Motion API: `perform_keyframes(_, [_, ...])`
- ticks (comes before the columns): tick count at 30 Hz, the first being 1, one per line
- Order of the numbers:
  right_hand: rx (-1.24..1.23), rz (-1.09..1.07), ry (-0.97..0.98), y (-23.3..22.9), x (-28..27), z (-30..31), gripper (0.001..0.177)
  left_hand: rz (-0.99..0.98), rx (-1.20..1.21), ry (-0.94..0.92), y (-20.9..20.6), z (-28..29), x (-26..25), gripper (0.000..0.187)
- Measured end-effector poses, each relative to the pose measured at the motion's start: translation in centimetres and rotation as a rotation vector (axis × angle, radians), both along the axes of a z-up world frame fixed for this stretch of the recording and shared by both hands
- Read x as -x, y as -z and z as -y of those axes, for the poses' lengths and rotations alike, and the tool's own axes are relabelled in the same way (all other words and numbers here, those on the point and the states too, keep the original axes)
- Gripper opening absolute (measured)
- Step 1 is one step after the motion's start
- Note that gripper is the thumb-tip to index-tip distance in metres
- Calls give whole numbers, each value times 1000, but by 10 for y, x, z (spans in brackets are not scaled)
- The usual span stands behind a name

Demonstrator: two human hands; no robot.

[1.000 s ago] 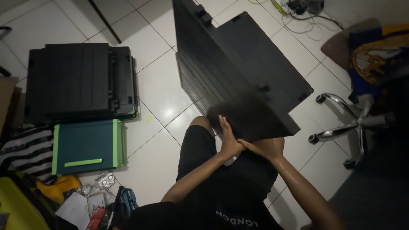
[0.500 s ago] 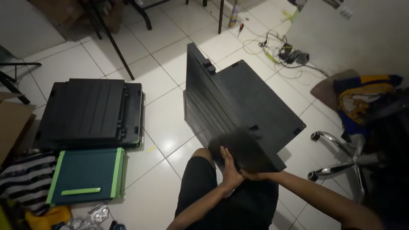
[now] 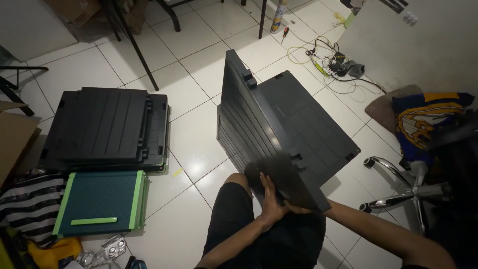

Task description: The person assembles a collapsible plastic storage crate by hand. They unfold the sides, attach the green plastic frame pieces, and secure the black lid. The person repeats this process for multiple crates, stacking the finished units.

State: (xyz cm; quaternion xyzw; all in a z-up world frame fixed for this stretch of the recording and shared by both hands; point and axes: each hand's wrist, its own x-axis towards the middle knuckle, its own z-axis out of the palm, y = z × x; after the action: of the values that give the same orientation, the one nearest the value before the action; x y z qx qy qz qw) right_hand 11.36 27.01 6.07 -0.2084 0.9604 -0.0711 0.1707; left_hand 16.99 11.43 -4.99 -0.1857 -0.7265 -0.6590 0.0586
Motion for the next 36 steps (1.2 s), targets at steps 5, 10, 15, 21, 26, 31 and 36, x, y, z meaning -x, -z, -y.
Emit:
perform_keyframes(5, [57,-32,24,-40,33,-8,45,56,85,12,-16,8,5,145])
perform_keyframes(10, [123,15,103,-95,39,-42,39,172,167,74,-29,19,1,143])
perform_keyframes(15, [219,9,216,-193,81,-28,34,129,129,164,-14,89,12,119])
perform_keyframes(21, [288,-135,272,-280,142,70,50,-14,75,-290,12,170,162,57])
perform_keyframes(26, [164,-361,242,-282,197,150,75,125,-225,-415,-3,206,319,46])
perform_keyframes(31, [178,-361,278,-287,219,191,83,1,6,-388,-11,176,344,58])
perform_keyframes(36, [117,-287,171,-280,220,205,80,-44,88,-444,-11,186,318,43])
